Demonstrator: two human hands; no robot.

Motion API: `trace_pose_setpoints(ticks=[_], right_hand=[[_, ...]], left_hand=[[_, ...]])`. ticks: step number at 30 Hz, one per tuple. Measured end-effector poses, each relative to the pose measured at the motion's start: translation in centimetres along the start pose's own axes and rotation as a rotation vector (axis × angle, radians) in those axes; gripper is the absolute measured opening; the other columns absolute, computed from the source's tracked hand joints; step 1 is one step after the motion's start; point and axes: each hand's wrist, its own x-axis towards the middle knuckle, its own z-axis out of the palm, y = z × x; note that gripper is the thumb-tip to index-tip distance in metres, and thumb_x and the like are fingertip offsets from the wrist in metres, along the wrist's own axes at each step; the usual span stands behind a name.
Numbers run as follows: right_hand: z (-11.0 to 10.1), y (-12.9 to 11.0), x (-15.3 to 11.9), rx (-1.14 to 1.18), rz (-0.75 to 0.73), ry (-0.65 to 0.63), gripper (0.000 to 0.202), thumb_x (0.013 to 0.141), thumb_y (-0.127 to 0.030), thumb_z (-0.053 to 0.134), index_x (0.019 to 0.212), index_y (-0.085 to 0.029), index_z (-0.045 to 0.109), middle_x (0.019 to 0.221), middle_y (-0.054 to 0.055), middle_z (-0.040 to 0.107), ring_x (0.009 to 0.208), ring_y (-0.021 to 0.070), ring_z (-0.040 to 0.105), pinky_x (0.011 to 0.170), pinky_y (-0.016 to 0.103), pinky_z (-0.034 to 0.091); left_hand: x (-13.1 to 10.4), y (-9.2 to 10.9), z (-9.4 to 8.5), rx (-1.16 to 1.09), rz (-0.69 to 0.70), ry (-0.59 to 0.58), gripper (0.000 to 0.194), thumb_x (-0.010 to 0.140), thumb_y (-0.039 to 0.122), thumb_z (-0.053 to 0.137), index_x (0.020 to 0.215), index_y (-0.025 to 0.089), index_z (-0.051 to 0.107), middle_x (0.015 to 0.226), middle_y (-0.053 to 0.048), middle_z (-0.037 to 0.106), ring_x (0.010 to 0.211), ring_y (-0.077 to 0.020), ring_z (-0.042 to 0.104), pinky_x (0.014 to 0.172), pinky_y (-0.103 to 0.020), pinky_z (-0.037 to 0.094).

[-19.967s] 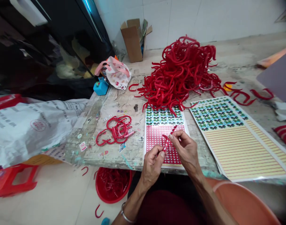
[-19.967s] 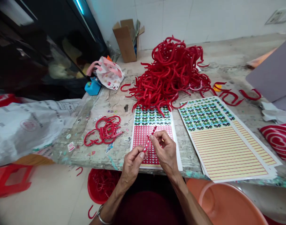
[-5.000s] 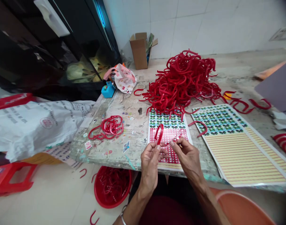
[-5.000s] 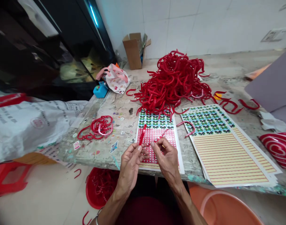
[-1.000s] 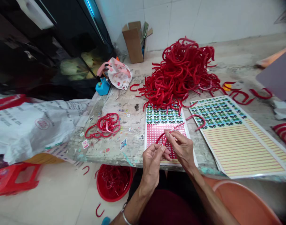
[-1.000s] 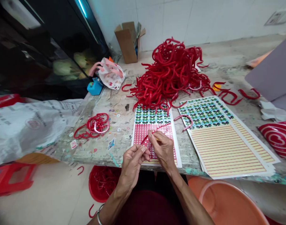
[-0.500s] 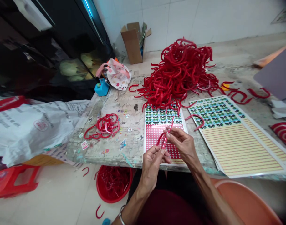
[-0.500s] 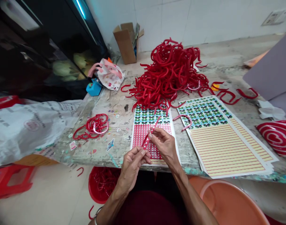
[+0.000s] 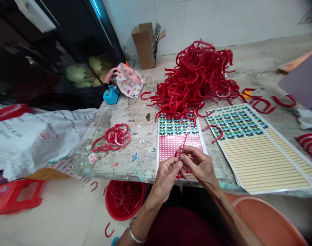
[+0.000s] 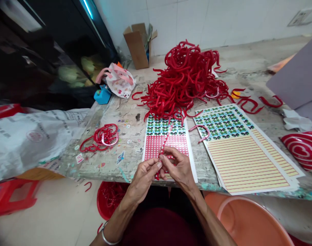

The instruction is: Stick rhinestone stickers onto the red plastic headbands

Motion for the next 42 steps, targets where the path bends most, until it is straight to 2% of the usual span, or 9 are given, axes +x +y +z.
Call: trace_pose_setpoints(ticks=[5,11,16,19,24,28,35,39,42], right_hand=[[-0.4,-0.6,0.6,0.043,0.074,0.055,0.020,0.073,-0.035,0.067,0.079,-0.016,0.064,0.075,0.003,0.066,0.061,0.0119,0.058,0.055,0.022,0.048],[-0.3,-0.2,0.8,0.107,0.102,0.018,0.020,0.072,-0.035,0.068,0.077,-0.016,0.064,0.072,0.001,0.064,0.053,0.0088,0.055,0.049,0.021,0.045],[-0.2,0.0,0.8,0.139,0.110,0.009,0.022,0.069,-0.035,0.071,0.079,-0.017,0.063,0.081,0.004,0.068,0.067,0.0137,0.061,0.056,0.023,0.049],[-0.4,-0.5,0.8,0.197,0.150,-0.059,0.026,0.069,-0.035,0.071,0.086,-0.019,0.060,0.092,0.006,0.067,0.081,0.0173,0.063,0.063,0.026,0.053],[-1.0,-1.2,1.0,0.236,0.227,-0.305,0.034,0.076,-0.040,0.063,0.104,-0.022,0.055,0.113,0.009,0.061,0.093,0.0192,0.063,0.076,0.034,0.054],[-1.0,-0.8,0.8,0.179,0.111,-0.302,0.037,0.074,-0.034,0.067,0.107,-0.023,0.056,0.114,0.008,0.060,0.103,0.0198,0.059,0.092,0.037,0.046],[-1.0,-0.4,0.4,0.102,0.097,-0.238,0.041,0.072,-0.031,0.068,0.110,-0.023,0.056,0.116,0.007,0.057,0.091,0.0189,0.060,0.079,0.034,0.053],[-1.8,-1.1,1.0,0.005,0.101,-0.302,0.039,0.074,-0.032,0.066,0.111,-0.021,0.057,0.107,0.007,0.062,0.094,0.0194,0.059,0.081,0.034,0.051],[-2.0,-1.1,1.1,-0.005,0.112,-0.325,0.030,0.074,-0.033,0.066,0.101,-0.019,0.061,0.103,0.007,0.063,0.089,0.0187,0.060,0.071,0.030,0.053]], left_hand=[[-0.4,-0.6,0.0,-0.026,-0.025,0.031,0.018,0.085,0.027,0.054,0.089,0.011,0.062,0.077,-0.004,0.060,0.060,-0.0073,0.046,0.062,-0.023,0.037],[-0.8,-0.5,0.3,-0.047,-0.007,0.031,0.015,0.086,0.025,0.053,0.083,0.012,0.060,0.076,-0.003,0.057,0.061,-0.0068,0.039,0.060,-0.022,0.032],[-1.0,-0.4,0.5,-0.033,0.013,0.049,0.016,0.087,0.024,0.049,0.079,0.013,0.057,0.072,-0.001,0.054,0.059,-0.0066,0.037,0.058,-0.021,0.030],[-1.1,-0.5,0.5,-0.010,0.032,0.057,0.015,0.086,0.023,0.049,0.076,0.014,0.056,0.070,0.000,0.053,0.059,-0.0072,0.040,0.058,-0.020,0.031],[-1.3,-0.5,0.3,0.087,0.058,0.026,0.016,0.085,0.021,0.048,0.071,0.015,0.054,0.069,0.000,0.051,0.063,-0.0097,0.044,0.062,-0.021,0.034],[-1.3,0.2,0.1,0.258,0.064,0.013,0.015,0.084,0.024,0.049,0.075,0.015,0.056,0.068,0.001,0.051,0.064,-0.0109,0.044,0.064,-0.022,0.036],[-1.2,1.1,-0.1,0.353,0.084,-0.041,0.020,0.087,0.029,0.047,0.088,0.015,0.061,0.074,-0.002,0.057,0.073,-0.0144,0.052,0.070,-0.024,0.040],[-1.5,0.7,-0.3,0.315,0.093,-0.092,0.024,0.086,0.031,0.048,0.090,0.014,0.064,0.080,-0.005,0.061,0.074,-0.0155,0.053,0.072,-0.026,0.042],[-1.7,0.4,-0.5,0.264,0.077,-0.109,0.024,0.086,0.031,0.049,0.090,0.014,0.065,0.081,-0.006,0.062,0.075,-0.0160,0.055,0.075,-0.027,0.043]])
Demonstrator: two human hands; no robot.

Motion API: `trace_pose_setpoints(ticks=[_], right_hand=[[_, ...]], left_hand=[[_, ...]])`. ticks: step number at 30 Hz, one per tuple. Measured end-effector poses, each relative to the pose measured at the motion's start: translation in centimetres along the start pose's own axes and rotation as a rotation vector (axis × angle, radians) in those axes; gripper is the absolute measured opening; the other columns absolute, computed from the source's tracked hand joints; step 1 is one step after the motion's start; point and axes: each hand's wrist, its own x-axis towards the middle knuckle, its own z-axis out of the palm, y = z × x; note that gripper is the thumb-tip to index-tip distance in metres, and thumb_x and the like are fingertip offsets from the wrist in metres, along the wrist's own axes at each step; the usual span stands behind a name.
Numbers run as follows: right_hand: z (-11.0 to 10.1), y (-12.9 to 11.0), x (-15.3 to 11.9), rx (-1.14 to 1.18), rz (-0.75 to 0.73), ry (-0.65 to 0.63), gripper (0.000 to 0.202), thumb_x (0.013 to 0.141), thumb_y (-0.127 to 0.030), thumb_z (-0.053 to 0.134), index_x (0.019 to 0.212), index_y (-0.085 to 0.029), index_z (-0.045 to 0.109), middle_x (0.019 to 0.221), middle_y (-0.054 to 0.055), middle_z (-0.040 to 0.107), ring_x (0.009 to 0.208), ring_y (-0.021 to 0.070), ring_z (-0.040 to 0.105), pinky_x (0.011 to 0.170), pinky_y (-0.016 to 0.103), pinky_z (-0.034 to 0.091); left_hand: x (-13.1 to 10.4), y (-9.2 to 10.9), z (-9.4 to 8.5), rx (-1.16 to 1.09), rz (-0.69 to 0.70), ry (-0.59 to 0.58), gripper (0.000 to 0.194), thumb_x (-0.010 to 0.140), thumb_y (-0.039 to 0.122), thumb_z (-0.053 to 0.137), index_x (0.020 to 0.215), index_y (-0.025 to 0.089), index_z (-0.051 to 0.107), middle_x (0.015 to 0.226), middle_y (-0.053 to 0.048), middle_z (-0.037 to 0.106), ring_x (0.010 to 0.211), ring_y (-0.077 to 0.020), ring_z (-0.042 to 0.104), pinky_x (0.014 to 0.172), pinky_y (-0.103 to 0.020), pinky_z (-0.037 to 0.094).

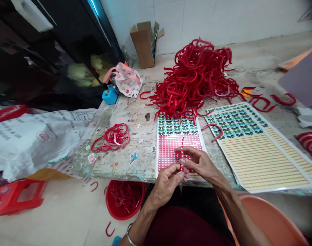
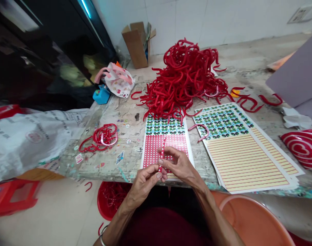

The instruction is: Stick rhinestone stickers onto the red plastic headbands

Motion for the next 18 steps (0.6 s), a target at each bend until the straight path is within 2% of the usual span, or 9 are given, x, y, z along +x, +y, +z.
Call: trace_pose_setpoints(ticks=[3,5,7,9,12,15,18], right_hand=[[0.4,0.8,-0.2,0.098,0.038,-0.021,0.035,0.072,-0.032,0.067,0.104,-0.021,0.058,0.102,0.006,0.061,0.072,0.0147,0.062,0.054,0.024,0.052],[0.9,1.3,-0.4,0.118,0.034,-0.019,0.038,0.070,-0.032,0.069,0.105,-0.022,0.057,0.100,0.005,0.060,0.067,0.0132,0.062,0.051,0.022,0.052],[1.2,1.4,-0.4,0.078,-0.001,0.021,0.037,0.069,-0.031,0.070,0.103,-0.021,0.059,0.099,0.005,0.061,0.070,0.0143,0.063,0.056,0.024,0.054],[1.2,1.2,-0.4,0.010,-0.040,0.061,0.037,0.068,-0.030,0.071,0.102,-0.020,0.061,0.103,0.005,0.060,0.081,0.0165,0.063,0.070,0.027,0.055],[0.9,0.7,-0.4,-0.055,-0.055,0.093,0.048,0.066,-0.029,0.073,0.112,-0.023,0.058,0.114,0.006,0.056,0.092,0.0175,0.061,0.081,0.030,0.053],[0.6,0.7,-0.4,0.021,0.032,0.022,0.058,0.067,-0.030,0.072,0.121,-0.024,0.051,0.114,0.007,0.055,0.081,0.0154,0.063,0.068,0.027,0.056],[0.8,1.1,-0.5,0.075,0.068,0.005,0.056,0.068,-0.029,0.071,0.119,-0.023,0.050,0.110,0.007,0.057,0.077,0.0153,0.063,0.056,0.023,0.055]], left_hand=[[0.1,-0.3,0.0,-0.062,-0.022,-0.001,0.023,0.085,0.031,0.052,0.095,0.014,0.064,0.082,-0.006,0.063,0.079,-0.0167,0.056,0.079,-0.028,0.041],[0.3,-0.5,0.0,-0.116,-0.049,0.016,0.025,0.084,0.031,0.054,0.100,0.015,0.061,0.086,-0.006,0.063,0.079,-0.0162,0.056,0.078,-0.027,0.041],[0.4,-0.5,0.0,-0.150,-0.065,0.037,0.026,0.083,0.032,0.055,0.101,0.015,0.060,0.089,-0.006,0.063,0.078,-0.0155,0.056,0.076,-0.026,0.041],[0.5,-0.5,-0.1,-0.142,-0.057,0.042,0.024,0.083,0.033,0.055,0.098,0.014,0.060,0.087,-0.006,0.062,0.075,-0.0150,0.055,0.076,-0.025,0.041],[0.4,-0.4,-0.2,-0.100,-0.032,0.008,0.022,0.085,0.032,0.052,0.095,0.014,0.060,0.081,-0.005,0.062,0.072,-0.0144,0.054,0.074,-0.026,0.041],[0.3,-0.5,-0.2,-0.086,-0.024,-0.004,0.021,0.085,0.028,0.051,0.097,0.014,0.061,0.081,-0.005,0.062,0.071,-0.0138,0.054,0.074,-0.026,0.041],[0.4,-0.9,-0.1,-0.129,-0.054,0.049,0.024,0.084,0.025,0.053,0.105,0.014,0.059,0.077,-0.003,0.062,0.073,-0.0133,0.055,0.077,-0.026,0.041]])
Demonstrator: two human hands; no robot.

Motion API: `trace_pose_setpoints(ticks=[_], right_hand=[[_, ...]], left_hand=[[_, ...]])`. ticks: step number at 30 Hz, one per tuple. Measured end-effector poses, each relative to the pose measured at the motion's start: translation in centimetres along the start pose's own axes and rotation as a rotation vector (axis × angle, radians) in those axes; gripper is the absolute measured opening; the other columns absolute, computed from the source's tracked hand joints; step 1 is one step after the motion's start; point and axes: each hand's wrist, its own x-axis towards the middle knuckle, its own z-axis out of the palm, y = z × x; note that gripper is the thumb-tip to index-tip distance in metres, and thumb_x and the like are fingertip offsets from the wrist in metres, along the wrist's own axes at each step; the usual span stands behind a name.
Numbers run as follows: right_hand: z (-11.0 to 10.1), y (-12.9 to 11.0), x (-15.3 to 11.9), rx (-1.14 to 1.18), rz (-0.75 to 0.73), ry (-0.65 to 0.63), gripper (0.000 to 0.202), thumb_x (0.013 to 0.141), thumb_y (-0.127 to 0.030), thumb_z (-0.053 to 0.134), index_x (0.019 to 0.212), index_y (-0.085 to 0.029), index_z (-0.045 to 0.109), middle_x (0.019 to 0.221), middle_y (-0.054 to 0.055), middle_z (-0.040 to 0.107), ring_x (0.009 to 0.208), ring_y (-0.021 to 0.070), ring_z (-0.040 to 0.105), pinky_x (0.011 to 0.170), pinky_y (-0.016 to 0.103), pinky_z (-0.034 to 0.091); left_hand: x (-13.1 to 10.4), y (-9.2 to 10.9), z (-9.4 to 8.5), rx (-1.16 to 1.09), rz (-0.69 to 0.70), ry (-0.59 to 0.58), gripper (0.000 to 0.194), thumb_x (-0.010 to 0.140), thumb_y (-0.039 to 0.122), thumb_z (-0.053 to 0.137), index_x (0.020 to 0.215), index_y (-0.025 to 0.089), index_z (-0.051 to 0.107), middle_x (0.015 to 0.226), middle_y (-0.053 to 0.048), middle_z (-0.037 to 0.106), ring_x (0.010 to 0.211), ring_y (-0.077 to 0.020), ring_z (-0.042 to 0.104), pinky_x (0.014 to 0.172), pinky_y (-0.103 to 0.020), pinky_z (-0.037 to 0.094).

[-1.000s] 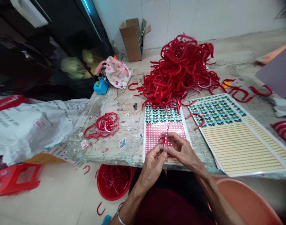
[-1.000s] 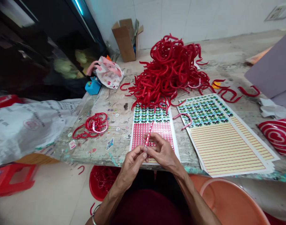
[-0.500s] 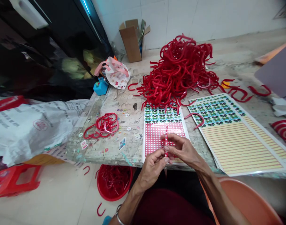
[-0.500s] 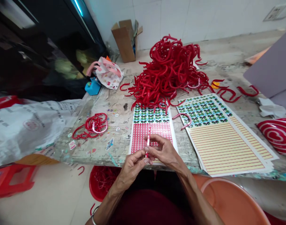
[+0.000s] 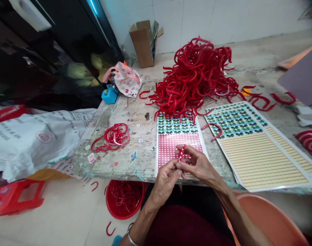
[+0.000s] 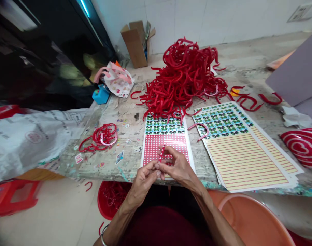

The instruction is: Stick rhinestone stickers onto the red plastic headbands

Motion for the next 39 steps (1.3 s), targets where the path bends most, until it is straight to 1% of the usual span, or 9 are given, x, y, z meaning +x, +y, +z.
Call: trace_pose_setpoints(ticks=[5,10,14,17,22,25,28,32,39], right_hand=[[0.4,0.3,0.2,-0.129,-0.084,0.055,0.055,0.066,-0.027,0.072,0.117,-0.022,0.051,0.100,0.005,0.058,0.080,0.0164,0.062,0.064,0.025,0.055],[0.1,0.2,0.1,-0.159,-0.075,0.070,0.067,0.066,-0.029,0.072,0.126,-0.027,0.042,0.104,0.005,0.054,0.074,0.0141,0.061,0.068,0.029,0.055],[-0.7,0.0,-0.1,-0.179,-0.176,0.202,0.037,0.072,-0.031,0.068,0.107,-0.025,0.057,0.103,0.005,0.053,0.086,0.0168,0.058,0.074,0.030,0.051],[-1.1,-0.2,0.0,-0.205,-0.275,0.225,0.015,0.075,-0.030,0.066,0.086,-0.021,0.062,0.100,0.006,0.054,0.090,0.0179,0.055,0.076,0.030,0.048],[-0.6,-0.8,0.1,-0.241,-0.316,0.239,0.011,0.077,-0.027,0.063,0.071,-0.020,0.059,0.085,0.003,0.053,0.083,0.0166,0.053,0.076,0.031,0.044],[0.1,-1.7,-0.3,-0.290,-0.362,0.278,0.007,0.078,-0.024,0.062,0.073,-0.020,0.058,0.084,0.003,0.053,0.082,0.0170,0.053,0.076,0.031,0.043],[0.5,-2.6,-0.9,-0.379,-0.439,0.299,0.004,0.077,-0.020,0.062,0.075,-0.021,0.059,0.085,0.004,0.052,0.082,0.0174,0.053,0.075,0.032,0.042],[0.4,-2.8,-0.9,-0.448,-0.473,0.337,0.005,0.077,-0.017,0.062,0.075,-0.020,0.058,0.086,0.003,0.051,0.082,0.0164,0.052,0.075,0.031,0.041],[-0.2,-0.7,0.1,-0.361,-0.390,0.348,0.007,0.078,-0.020,0.061,0.073,-0.019,0.058,0.084,0.003,0.051,0.083,0.0160,0.052,0.073,0.030,0.041]], left_hand=[[0.2,-0.5,0.0,-0.050,-0.030,0.100,0.035,0.078,0.027,0.061,0.111,0.017,0.058,0.079,-0.003,0.063,0.069,-0.0124,0.055,0.072,-0.025,0.043],[0.1,-0.5,-0.2,0.008,-0.015,0.150,0.030,0.079,0.027,0.060,0.106,0.015,0.060,0.067,0.000,0.059,0.067,-0.0128,0.054,0.071,-0.025,0.041],[0.1,-0.3,-0.2,0.036,0.005,0.138,0.028,0.081,0.024,0.057,0.107,0.016,0.060,0.073,-0.001,0.060,0.067,-0.0113,0.052,0.069,-0.023,0.041],[0.1,-0.4,0.0,0.072,0.022,0.102,0.029,0.083,0.022,0.053,0.111,0.015,0.059,0.084,-0.004,0.063,0.065,-0.0104,0.050,0.066,-0.022,0.041],[0.0,-0.7,0.4,0.164,0.048,0.102,0.034,0.085,0.020,0.048,0.118,0.016,0.055,0.096,-0.006,0.066,0.081,-0.0150,0.057,0.078,-0.026,0.043],[0.1,-0.6,0.5,0.276,0.080,0.159,0.037,0.084,0.019,0.048,0.120,0.017,0.055,0.107,-0.007,0.064,0.096,-0.0192,0.057,0.088,-0.029,0.041],[0.3,-0.3,0.7,0.395,0.080,0.208,0.038,0.084,0.020,0.047,0.121,0.014,0.055,0.113,-0.009,0.062,0.099,-0.0207,0.057,0.087,-0.029,0.041],[0.3,-0.3,0.9,0.427,0.091,0.191,0.039,0.086,0.023,0.044,0.123,0.011,0.052,0.106,-0.009,0.064,0.091,-0.0185,0.058,0.082,-0.027,0.043],[-0.3,-0.3,1.3,0.381,0.130,0.165,0.032,0.090,0.027,0.040,0.114,0.013,0.057,0.084,-0.003,0.065,0.070,-0.0122,0.053,0.074,-0.024,0.041]])
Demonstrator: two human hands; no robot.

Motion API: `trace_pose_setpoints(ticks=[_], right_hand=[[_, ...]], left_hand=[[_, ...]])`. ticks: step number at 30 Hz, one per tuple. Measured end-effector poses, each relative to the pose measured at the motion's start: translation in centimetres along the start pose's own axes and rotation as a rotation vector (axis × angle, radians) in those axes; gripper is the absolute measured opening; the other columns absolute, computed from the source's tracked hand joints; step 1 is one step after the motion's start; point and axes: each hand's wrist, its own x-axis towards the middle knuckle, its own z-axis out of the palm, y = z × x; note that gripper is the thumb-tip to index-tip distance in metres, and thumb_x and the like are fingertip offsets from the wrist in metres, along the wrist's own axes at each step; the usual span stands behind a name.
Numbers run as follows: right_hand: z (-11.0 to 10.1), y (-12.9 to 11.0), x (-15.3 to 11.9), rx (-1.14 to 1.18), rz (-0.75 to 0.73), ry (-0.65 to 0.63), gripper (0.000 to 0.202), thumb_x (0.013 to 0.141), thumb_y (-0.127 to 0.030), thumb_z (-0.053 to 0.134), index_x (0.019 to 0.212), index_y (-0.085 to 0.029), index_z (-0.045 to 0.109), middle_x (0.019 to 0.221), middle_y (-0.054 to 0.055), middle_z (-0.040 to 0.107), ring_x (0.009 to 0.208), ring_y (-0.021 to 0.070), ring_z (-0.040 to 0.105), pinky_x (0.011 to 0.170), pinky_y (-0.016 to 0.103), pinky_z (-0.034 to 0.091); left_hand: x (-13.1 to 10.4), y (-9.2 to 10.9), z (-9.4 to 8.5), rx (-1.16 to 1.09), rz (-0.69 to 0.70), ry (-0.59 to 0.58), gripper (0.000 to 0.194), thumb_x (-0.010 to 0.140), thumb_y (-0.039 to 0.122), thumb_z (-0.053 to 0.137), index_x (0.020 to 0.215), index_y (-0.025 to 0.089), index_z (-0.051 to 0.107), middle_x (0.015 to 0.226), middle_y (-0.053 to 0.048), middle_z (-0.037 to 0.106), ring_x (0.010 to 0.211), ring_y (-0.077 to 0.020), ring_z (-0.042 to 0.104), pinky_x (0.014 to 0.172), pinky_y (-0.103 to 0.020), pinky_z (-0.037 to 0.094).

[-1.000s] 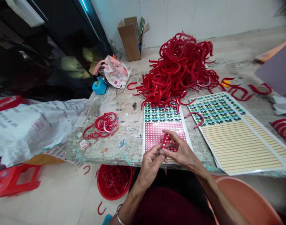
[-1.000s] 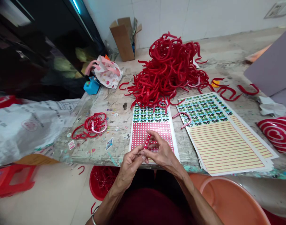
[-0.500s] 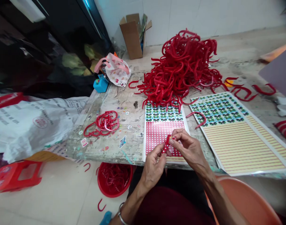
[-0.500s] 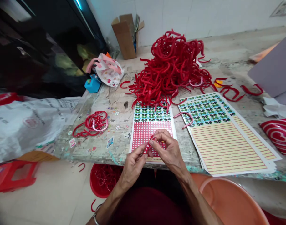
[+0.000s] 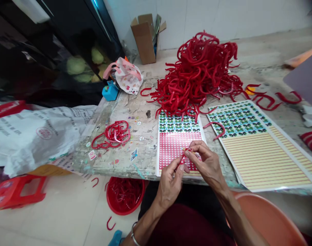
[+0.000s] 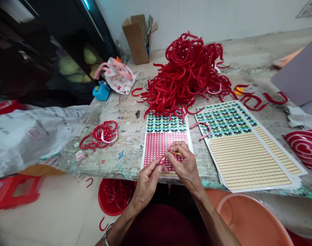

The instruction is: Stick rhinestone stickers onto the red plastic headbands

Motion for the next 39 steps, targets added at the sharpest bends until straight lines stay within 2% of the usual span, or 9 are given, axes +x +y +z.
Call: trace_pose_setpoints(ticks=[8,13,22,33,39], right_hand=[[-0.2,0.0,-0.6,-0.030,0.010,0.034,0.004,0.078,-0.021,0.062,0.075,-0.019,0.060,0.085,0.003,0.054,0.082,0.0159,0.054,0.073,0.030,0.042],[-0.4,-1.1,-0.8,-0.120,-0.112,0.074,0.003,0.077,-0.016,0.061,0.077,-0.018,0.060,0.084,0.003,0.054,0.080,0.0161,0.054,0.072,0.031,0.043],[-0.4,-3.3,-2.0,-0.282,-0.254,0.146,0.011,0.075,-0.009,0.063,0.081,-0.018,0.059,0.085,0.004,0.055,0.082,0.0172,0.054,0.072,0.033,0.043],[0.0,-1.2,-1.1,-0.175,-0.160,0.173,0.005,0.077,-0.015,0.062,0.077,-0.019,0.060,0.084,0.003,0.055,0.081,0.0172,0.054,0.073,0.034,0.043],[0.2,-0.3,-1.0,-0.130,-0.064,0.185,0.002,0.078,-0.019,0.061,0.077,-0.019,0.060,0.084,0.003,0.054,0.081,0.0166,0.055,0.072,0.032,0.043]], left_hand=[[0.2,0.0,0.1,-0.041,-0.002,-0.029,0.034,0.091,0.028,0.039,0.113,0.010,0.057,0.076,-0.003,0.062,0.068,-0.0123,0.051,0.072,-0.025,0.040],[0.2,-0.1,0.2,-0.031,-0.031,-0.012,0.034,0.089,0.029,0.044,0.114,0.011,0.057,0.075,-0.002,0.058,0.068,-0.0119,0.051,0.066,-0.022,0.041],[0.6,-0.7,0.9,-0.019,-0.022,0.033,0.036,0.085,0.030,0.050,0.117,0.013,0.055,0.085,-0.005,0.062,0.067,-0.0118,0.055,0.061,-0.020,0.044],[0.3,-0.8,0.6,0.047,-0.005,0.020,0.038,0.085,0.030,0.049,0.119,0.012,0.054,0.080,-0.005,0.061,0.064,-0.0121,0.055,0.060,-0.022,0.045],[0.1,-0.5,0.7,0.037,0.037,0.030,0.037,0.089,0.031,0.042,0.116,0.010,0.055,0.073,-0.003,0.059,0.066,-0.0131,0.055,0.066,-0.024,0.044]])
